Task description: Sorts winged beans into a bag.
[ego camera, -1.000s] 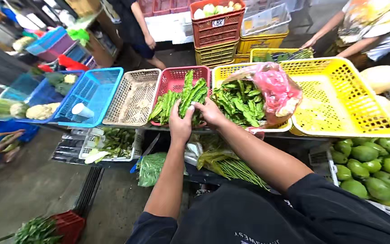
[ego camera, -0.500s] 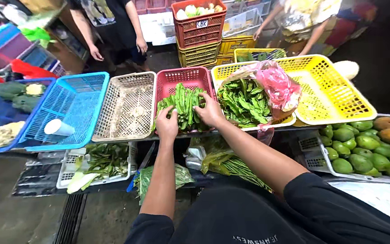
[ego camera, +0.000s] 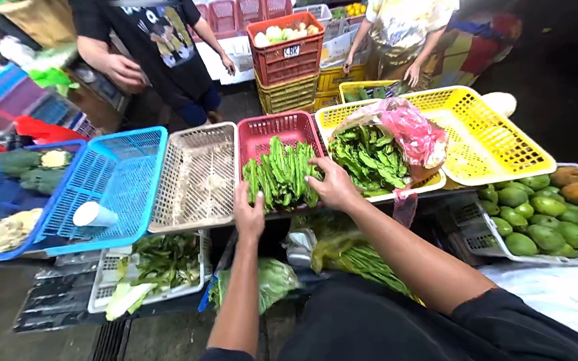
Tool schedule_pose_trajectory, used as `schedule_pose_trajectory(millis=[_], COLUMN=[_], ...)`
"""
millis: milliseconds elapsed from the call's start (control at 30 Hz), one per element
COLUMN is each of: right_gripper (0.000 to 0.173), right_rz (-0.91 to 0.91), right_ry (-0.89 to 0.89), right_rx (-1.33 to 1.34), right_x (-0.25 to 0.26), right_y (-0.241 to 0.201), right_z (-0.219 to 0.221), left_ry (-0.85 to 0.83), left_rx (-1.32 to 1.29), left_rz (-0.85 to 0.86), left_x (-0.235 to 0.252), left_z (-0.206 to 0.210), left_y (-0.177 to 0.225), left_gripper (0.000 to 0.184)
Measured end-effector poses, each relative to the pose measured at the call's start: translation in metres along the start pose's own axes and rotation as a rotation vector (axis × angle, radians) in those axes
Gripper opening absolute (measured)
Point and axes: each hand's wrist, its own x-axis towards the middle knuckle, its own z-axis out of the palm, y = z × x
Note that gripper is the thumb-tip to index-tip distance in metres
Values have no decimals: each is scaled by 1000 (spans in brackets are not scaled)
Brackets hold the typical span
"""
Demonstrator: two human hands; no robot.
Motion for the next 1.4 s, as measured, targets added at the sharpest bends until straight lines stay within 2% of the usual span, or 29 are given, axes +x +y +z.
schedule_pose_trajectory(millis=[133,233,367,500,567,667,833,967,1033,1100,1167,1233,1300,1333,1400], right_gripper=[51,50,44,39,41,45,59,62,62,61,59,58,57,57,57], right_rz=[-2,-30,12,158,183,107,43,32,34,46,54,40,24,26,18], right_ry=[-95,-34,157,337,357,336,408,440,389,320,275,243,237,233,236], right_rx=[-21,52,112,-75,-184,-318,-434,-449,-456,-463,-484,-507,-527,-540,-569], right_x=[-1,-10,-35,-67,-78,-84,-84,-79,-83,-85,-88,-86,-85,-85,-80], right_y=[-7,5,60,123,151,177,193,197,193,189,188,186,184,184,186], right_z=[-3,-18,-50,-70,-67,-54,-30,-27,-30,-31,-34,-34,-33,-33,-30], left_ry=[83,140,186,181,192,216,226,255,308,341,219,76,47,103,380], left_rx=[-25,-64,-55,29,46,114,170,133,141,140,57,-20,-28,-47,-121], left_rz=[37,30,27,61,62,82,93,121,172,274,328,202,-147,-385,-803], left_x=[-2,-8,-27,-45,-45,-44,-47,-38,-51,-68,-96,-132,-167,-180,-189], left_z=[23,12,-7,-8,-4,4,11,7,1,2,13,22,17,7,-28], left_y=[12,12,1,-10,-10,-8,-11,-7,2,3,-8,-41,-93,-119,-172], left_gripper=[57,56,54,55,52,50,53,53,46,28,17,16,18,21,26])
